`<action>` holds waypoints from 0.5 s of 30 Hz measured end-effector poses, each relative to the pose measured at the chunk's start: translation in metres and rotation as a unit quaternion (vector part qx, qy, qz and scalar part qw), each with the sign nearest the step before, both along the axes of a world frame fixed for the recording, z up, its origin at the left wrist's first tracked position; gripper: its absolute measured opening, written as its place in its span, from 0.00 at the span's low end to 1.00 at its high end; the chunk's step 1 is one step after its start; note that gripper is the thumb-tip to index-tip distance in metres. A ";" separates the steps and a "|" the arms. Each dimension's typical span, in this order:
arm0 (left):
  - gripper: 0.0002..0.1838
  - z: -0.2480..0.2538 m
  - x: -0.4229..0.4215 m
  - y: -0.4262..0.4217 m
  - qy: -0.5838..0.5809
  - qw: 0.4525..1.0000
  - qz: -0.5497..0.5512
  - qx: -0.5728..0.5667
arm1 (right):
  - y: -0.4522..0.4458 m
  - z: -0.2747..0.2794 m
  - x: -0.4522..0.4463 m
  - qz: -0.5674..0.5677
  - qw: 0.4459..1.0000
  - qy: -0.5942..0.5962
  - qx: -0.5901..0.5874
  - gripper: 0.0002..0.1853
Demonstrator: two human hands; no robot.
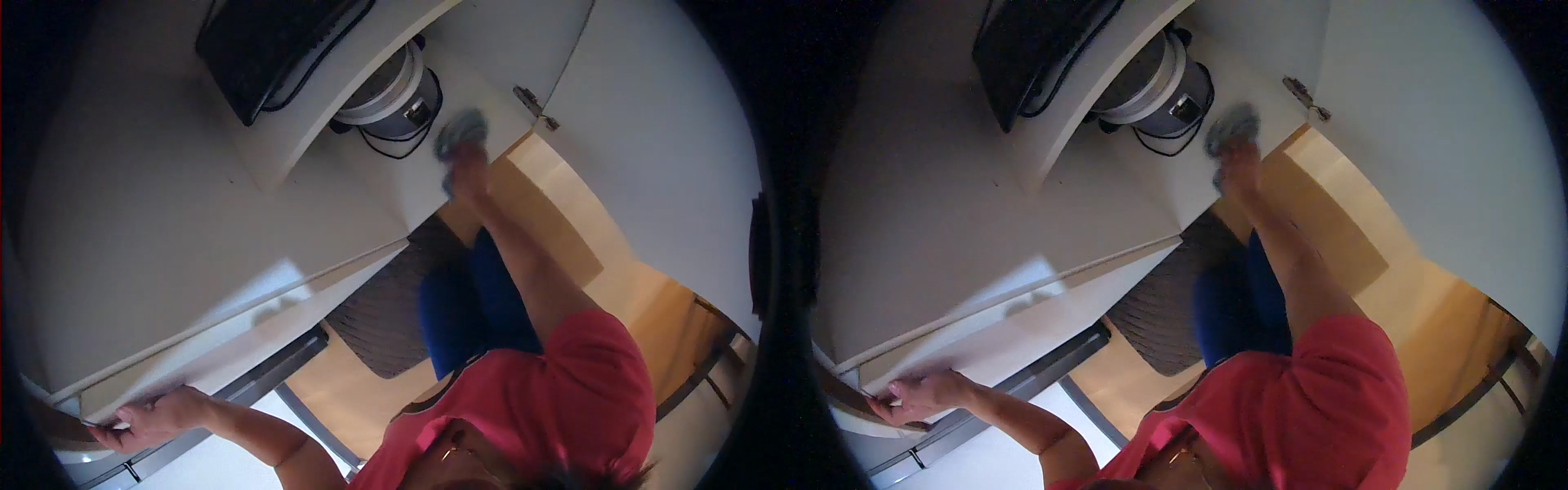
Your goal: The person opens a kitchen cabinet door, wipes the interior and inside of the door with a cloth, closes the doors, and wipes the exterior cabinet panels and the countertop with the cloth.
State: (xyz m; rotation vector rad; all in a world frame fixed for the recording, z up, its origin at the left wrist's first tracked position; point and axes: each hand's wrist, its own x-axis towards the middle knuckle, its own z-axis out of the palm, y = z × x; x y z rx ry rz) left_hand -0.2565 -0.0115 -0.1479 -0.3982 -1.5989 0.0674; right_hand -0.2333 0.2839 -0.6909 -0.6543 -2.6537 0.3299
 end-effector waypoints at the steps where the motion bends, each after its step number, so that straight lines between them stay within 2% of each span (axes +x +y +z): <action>1: 0.21 0.000 0.003 -0.001 0.002 1.000 0.011 -0.009 | -0.028 -0.007 -0.002 0.055 0.998 0.025 -0.024 0.19; 3: 0.21 0.003 0.003 -0.014 0.022 0.996 0.052 -0.062 | -0.064 0.046 0.004 0.228 0.965 0.039 -0.123 0.22; 5: 0.21 0.006 0.004 -0.024 0.039 0.990 0.085 -0.109 | -0.087 0.029 -0.024 0.250 0.954 0.091 -0.136 0.21; 6: 0.22 0.006 0.002 -0.021 0.045 0.986 0.096 -0.129 | -0.094 0.026 -0.040 0.258 0.948 0.120 -0.142 0.21; 8: 0.23 0.000 0.003 0.003 -0.009 0.999 0.022 -0.049 | -0.101 0.017 -0.081 0.257 0.952 0.105 -0.132 0.19; 9: 0.23 0.005 0.007 -0.005 0.008 0.991 0.069 -0.111 | -0.105 0.011 -0.106 0.250 0.952 0.114 -0.133 0.19; 10: 0.23 0.008 0.006 -0.011 0.026 0.988 0.061 -0.138 | -0.110 0.007 -0.124 0.242 0.954 0.119 -0.134 0.19; 11: 0.23 0.010 0.005 -0.013 0.045 0.984 0.054 -0.164 | -0.111 0.018 -0.136 0.221 0.948 0.117 -0.197 0.19; 12: 0.23 0.002 0.004 0.001 0.048 0.987 0.061 -0.141 | -0.107 0.036 -0.144 0.199 0.939 0.113 -0.259 0.19; 13: 0.22 0.003 0.004 -0.002 -0.025 0.998 -0.034 -0.051 | -0.104 0.048 -0.154 0.176 0.924 0.111 -0.320 0.19; 15: 0.25 0.014 0.007 0.010 0.025 0.962 0.094 -0.257 | -0.115 0.021 -0.187 0.162 0.931 0.134 -0.298 0.20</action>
